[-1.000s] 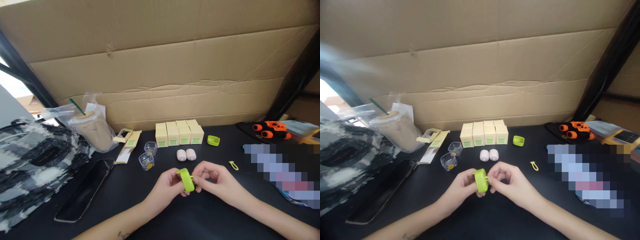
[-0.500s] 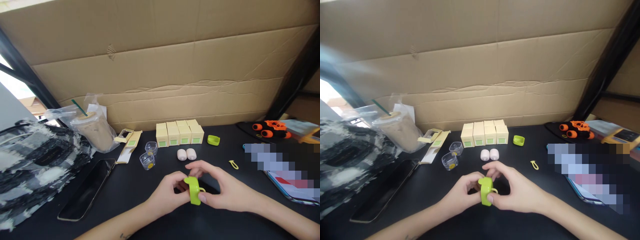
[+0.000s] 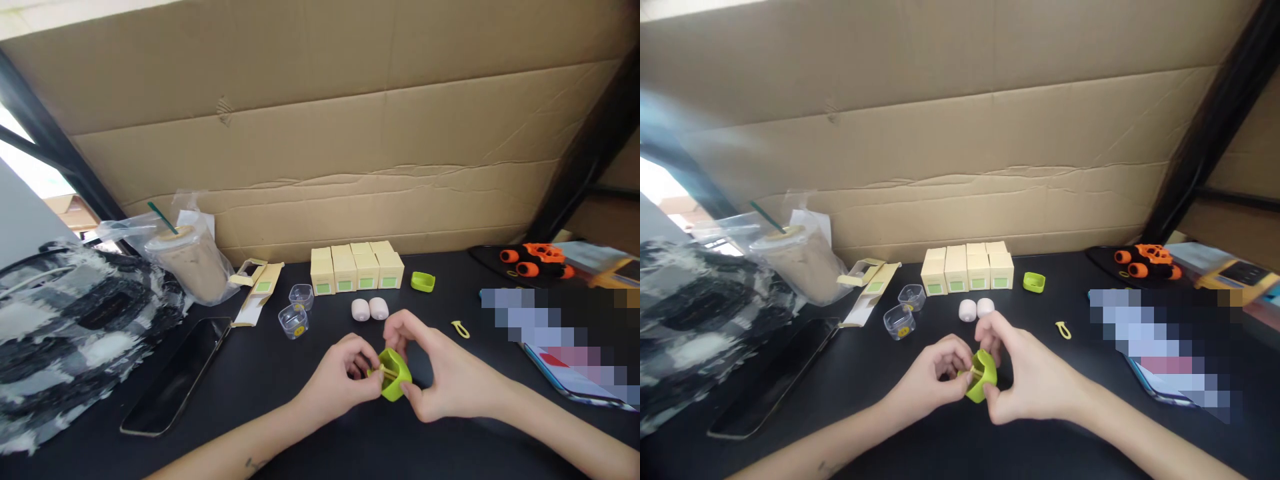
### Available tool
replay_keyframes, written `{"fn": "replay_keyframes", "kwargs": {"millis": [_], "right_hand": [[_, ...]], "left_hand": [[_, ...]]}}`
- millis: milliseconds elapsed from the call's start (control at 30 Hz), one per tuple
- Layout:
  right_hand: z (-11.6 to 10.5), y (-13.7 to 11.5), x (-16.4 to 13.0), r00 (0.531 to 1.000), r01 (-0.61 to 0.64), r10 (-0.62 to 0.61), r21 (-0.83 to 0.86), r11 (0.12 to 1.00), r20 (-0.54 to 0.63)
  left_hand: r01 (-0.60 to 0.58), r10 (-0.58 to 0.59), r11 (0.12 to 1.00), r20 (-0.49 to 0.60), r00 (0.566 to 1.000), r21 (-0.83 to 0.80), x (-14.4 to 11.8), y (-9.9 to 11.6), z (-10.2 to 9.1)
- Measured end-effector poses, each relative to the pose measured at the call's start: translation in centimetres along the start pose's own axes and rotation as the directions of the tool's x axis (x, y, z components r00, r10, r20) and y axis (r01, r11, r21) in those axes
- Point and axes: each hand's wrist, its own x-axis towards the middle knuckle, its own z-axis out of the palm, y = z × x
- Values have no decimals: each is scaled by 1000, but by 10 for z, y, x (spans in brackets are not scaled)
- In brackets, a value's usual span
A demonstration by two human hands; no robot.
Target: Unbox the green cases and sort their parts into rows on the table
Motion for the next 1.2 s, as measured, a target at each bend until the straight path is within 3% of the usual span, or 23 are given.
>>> {"fn": "replay_keyframes", "kwargs": {"millis": [100, 267, 367, 467, 500, 567, 633, 667, 733, 867, 1067, 1200], "right_hand": [[2, -4, 0, 999, -10, 16, -178, 984, 35], [-10, -1, 1, 995, 101, -94, -383, 918, 39], [-37, 4, 3, 986, 97, -142, -380, 920, -91], [-69, 13, 4, 952, -23, -90, -361, 932, -293], [-79, 17, 4, 929, -60, -79, -358, 932, -361], [-98, 27, 3, 892, -140, -53, -385, 912, -448], [-115, 39, 3, 892, -271, 29, -482, 833, -450], [-123, 46, 4, 893, -364, 109, -557, 747, -437], [-135, 59, 6, 888, -431, 191, -609, 666, -419], [-146, 83, 12, 896, -444, 290, -688, 574, -336], [-140, 111, 16, 912, -392, 338, -746, 539, -235], [-131, 123, 18, 930, -367, 210, -722, 587, -302]], "left_hand": [[-6, 6, 999, -21, 1000, 32, 0, 0, 1], [120, -125, 983, -28, 992, -141, 4, -3, -2], [131, -133, 988, -18, 991, -84, 6, -2, -4], [55, -52, 983, -24, 998, 177, 7, 4, -6], [19, -10, 944, -28, 1000, 330, 7, 7, -6], [-69, 82, 783, 7, 997, 619, 10, 13, -5], [-161, 141, 621, 93, 986, 767, 17, 19, 0], [-200, 154, 574, 135, 979, 794, 22, 22, 5], [-249, 160, 526, 192, 968, 813, 36, 28, 18], [-347, 169, 404, 304, 938, 847, 64, 35, 50], [-423, 152, 279, 395, 906, 862, 87, 34, 84], [-415, 130, 247, 395, 909, 875, 95, 33, 90]]}}
